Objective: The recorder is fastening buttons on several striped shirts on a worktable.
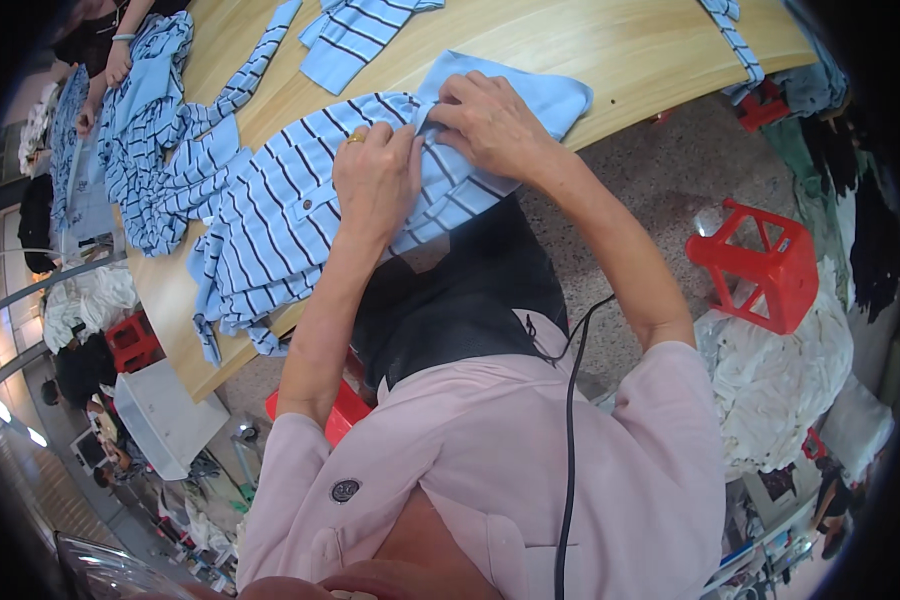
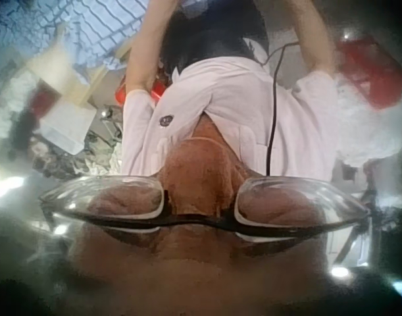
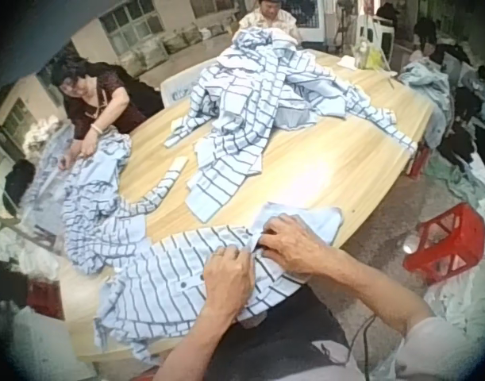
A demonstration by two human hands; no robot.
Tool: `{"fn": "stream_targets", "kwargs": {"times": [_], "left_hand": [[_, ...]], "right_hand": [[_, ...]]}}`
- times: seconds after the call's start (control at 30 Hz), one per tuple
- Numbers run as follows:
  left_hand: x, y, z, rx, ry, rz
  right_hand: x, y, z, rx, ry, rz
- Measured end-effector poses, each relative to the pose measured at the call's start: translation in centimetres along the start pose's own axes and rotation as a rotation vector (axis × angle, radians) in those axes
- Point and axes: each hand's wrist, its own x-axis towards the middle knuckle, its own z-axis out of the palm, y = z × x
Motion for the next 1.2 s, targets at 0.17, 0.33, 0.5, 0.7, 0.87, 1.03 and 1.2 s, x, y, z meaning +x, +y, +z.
{"fn": "stream_targets", "kwargs": {"times": [0.17,0.33,0.5,0.7,0.87,1.03,1.2], "left_hand": [[2.0,-0.5,1.4,-0.243,0.08,-0.21],[2.4,-0.3,2.7,-0.263,0.116,-0.168],[1.6,-0.9,3.7,-0.457,0.12,-0.288],[1.4,-1.9,3.1,-0.843,0.065,-0.563],[1.0,-2.0,3.3,-0.837,0.001,-0.52],[1.0,-2.1,3.8,-0.703,0.031,-0.409],[1.2,-2.3,4.3,-0.805,0.048,-0.446]], "right_hand": [[0.0,0.4,1.6,0.1,0.086,0.043],[0.1,0.4,2.1,-0.097,0.198,-0.105],[-0.7,1.0,2.2,-0.035,0.265,-0.11],[-0.8,0.9,2.3,0.088,0.145,-0.006],[-0.3,0.3,1.3,0.014,0.097,-0.004],[0.9,-0.5,1.2,0.03,-0.074,0.063],[0.8,1.7,4.2,-0.369,0.53,-0.396]]}}
